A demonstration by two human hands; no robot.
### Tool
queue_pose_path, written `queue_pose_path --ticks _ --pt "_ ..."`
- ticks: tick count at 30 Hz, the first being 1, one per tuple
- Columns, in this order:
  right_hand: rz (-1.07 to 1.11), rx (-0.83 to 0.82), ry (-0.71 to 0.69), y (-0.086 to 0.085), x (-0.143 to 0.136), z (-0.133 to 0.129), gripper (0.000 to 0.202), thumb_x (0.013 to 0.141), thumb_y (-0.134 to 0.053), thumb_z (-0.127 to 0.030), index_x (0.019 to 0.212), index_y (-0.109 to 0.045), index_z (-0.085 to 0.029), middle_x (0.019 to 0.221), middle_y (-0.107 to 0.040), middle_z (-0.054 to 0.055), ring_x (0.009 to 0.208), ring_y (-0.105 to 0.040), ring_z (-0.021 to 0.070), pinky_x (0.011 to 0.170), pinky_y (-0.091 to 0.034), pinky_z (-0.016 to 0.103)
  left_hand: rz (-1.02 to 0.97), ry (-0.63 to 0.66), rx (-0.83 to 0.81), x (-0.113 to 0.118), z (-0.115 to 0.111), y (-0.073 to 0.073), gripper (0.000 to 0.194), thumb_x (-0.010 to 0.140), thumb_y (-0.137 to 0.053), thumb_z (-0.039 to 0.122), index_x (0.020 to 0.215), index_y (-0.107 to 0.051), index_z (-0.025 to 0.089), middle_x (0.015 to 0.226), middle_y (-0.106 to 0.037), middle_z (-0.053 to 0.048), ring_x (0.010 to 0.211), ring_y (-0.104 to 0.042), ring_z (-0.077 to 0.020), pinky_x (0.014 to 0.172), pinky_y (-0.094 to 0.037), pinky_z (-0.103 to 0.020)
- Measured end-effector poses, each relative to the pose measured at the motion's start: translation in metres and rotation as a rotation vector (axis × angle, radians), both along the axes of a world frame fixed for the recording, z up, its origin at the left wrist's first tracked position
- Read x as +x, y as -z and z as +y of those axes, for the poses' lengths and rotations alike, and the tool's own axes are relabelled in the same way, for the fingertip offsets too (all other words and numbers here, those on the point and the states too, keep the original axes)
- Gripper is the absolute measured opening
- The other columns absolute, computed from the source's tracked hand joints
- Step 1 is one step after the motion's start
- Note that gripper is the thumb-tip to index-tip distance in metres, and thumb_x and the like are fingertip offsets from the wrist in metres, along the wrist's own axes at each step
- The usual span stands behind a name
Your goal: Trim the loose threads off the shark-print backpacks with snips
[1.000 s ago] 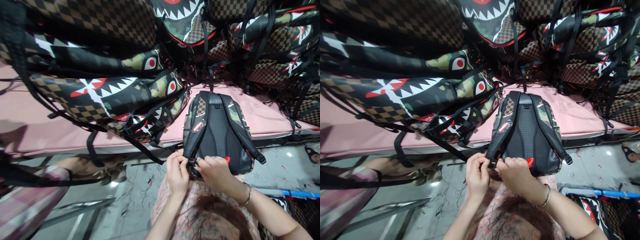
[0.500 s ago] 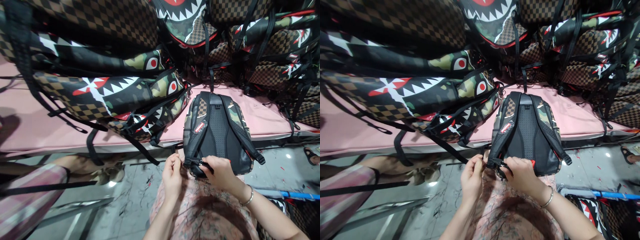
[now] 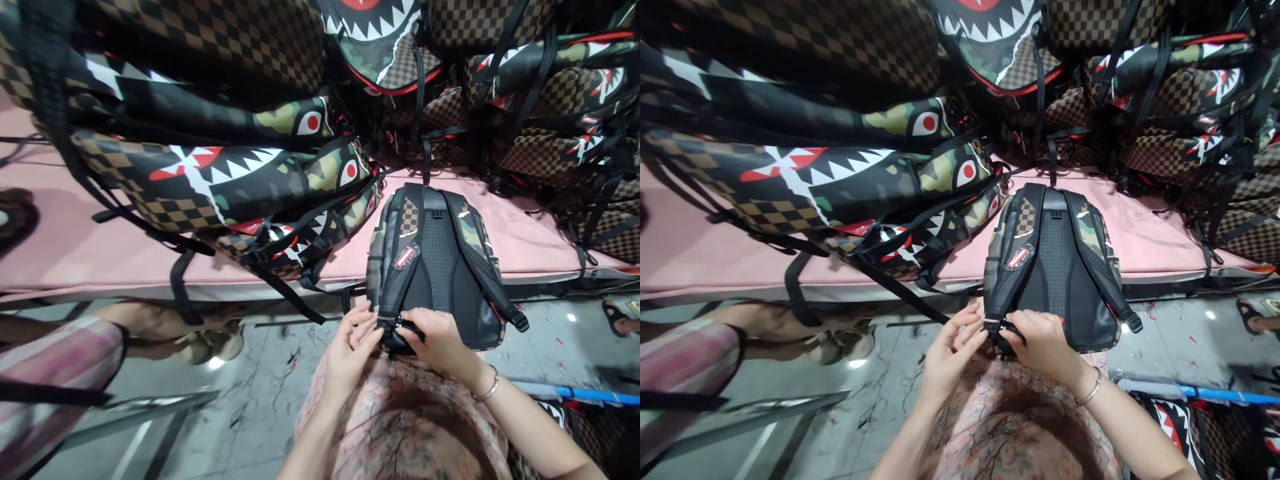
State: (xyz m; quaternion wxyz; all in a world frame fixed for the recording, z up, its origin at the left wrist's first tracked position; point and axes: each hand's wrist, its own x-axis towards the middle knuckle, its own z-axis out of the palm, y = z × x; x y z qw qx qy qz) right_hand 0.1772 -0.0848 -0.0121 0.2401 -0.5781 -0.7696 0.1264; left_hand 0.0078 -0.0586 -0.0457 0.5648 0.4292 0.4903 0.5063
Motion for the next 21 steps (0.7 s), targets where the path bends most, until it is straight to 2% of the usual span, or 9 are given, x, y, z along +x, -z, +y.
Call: queue_pose_path --ticks 4,7,10,15,19,21 --pt "0.082 0.0 0.037 0.007 0.004 0.0 0.02 0.088 -0.046 -0.033 0.095 -0.058 -0.018 0.087 -0.066 0.006 0.079 -0.062 0.0146 0.07 -0.042 0.022 0.201 -0.01 0.129 -0.003 0.0 0.013 0.014 0.067 -0.064 0.031 0.067 -0.063 0.017 0.099 -0.064 -0.011 0.093 -0.061 -0.0228 0.086 -0.047 -0.041" --pt "0.091 -0.039 0.049 0.008 0.005 -0.003 0.02 0.088 -0.046 -0.033 0.095 -0.058 -0.018 0.087 -0.066 0.006 0.079 -0.062 0.0144 0.07 -0.042 0.022 0.34 -0.066 0.214 -0.003 0.002 0.018 0.014 0.071 -0.059 0.03 0.065 -0.063 0.018 0.085 -0.066 -0.007 0.084 -0.061 -0.0212 0.083 -0.046 -0.041" --pt "0.044 -0.117 0.018 0.008 0.004 -0.004 0.02 0.088 -0.047 -0.033 0.096 -0.059 -0.02 0.086 -0.066 0.004 0.079 -0.061 0.0145 0.07 -0.041 0.022 0.369 -0.107 0.237 0.0 0.005 0.017 0.017 0.075 -0.055 0.03 0.064 -0.06 0.018 0.081 -0.064 -0.006 0.081 -0.06 -0.0193 0.08 -0.047 -0.037" --pt "-0.019 -0.168 0.004 0.008 0.004 -0.005 0.019 0.087 -0.047 -0.033 0.097 -0.059 -0.021 0.084 -0.066 0.003 0.078 -0.06 0.0149 0.069 -0.04 0.022 0.255 -0.069 0.139 -0.001 0.007 0.012 0.021 0.079 -0.051 0.034 0.07 -0.059 0.017 0.091 -0.065 -0.009 0.09 -0.06 -0.0213 0.082 -0.046 -0.036" --pt "0.003 -0.147 0.0 0.01 0.005 -0.004 0.02 0.087 -0.047 -0.034 0.097 -0.059 -0.021 0.084 -0.066 0.003 0.079 -0.06 0.0144 0.069 -0.04 0.022 0.299 -0.004 0.157 -0.007 0.004 0.01 0.021 0.076 -0.056 0.036 0.08 -0.064 0.017 0.11 -0.061 -0.012 0.105 -0.055 -0.0241 0.092 -0.04 -0.041" --pt "0.018 -0.145 0.001 0.011 0.006 -0.005 0.02 0.087 -0.047 -0.034 0.096 -0.059 -0.021 0.084 -0.066 0.003 0.079 -0.06 0.0143 0.069 -0.04 0.022 0.34 0.021 0.169 -0.008 0.003 0.01 0.019 0.072 -0.06 0.036 0.075 -0.065 0.018 0.11 -0.06 -0.012 0.105 -0.055 -0.0244 0.092 -0.041 -0.041"
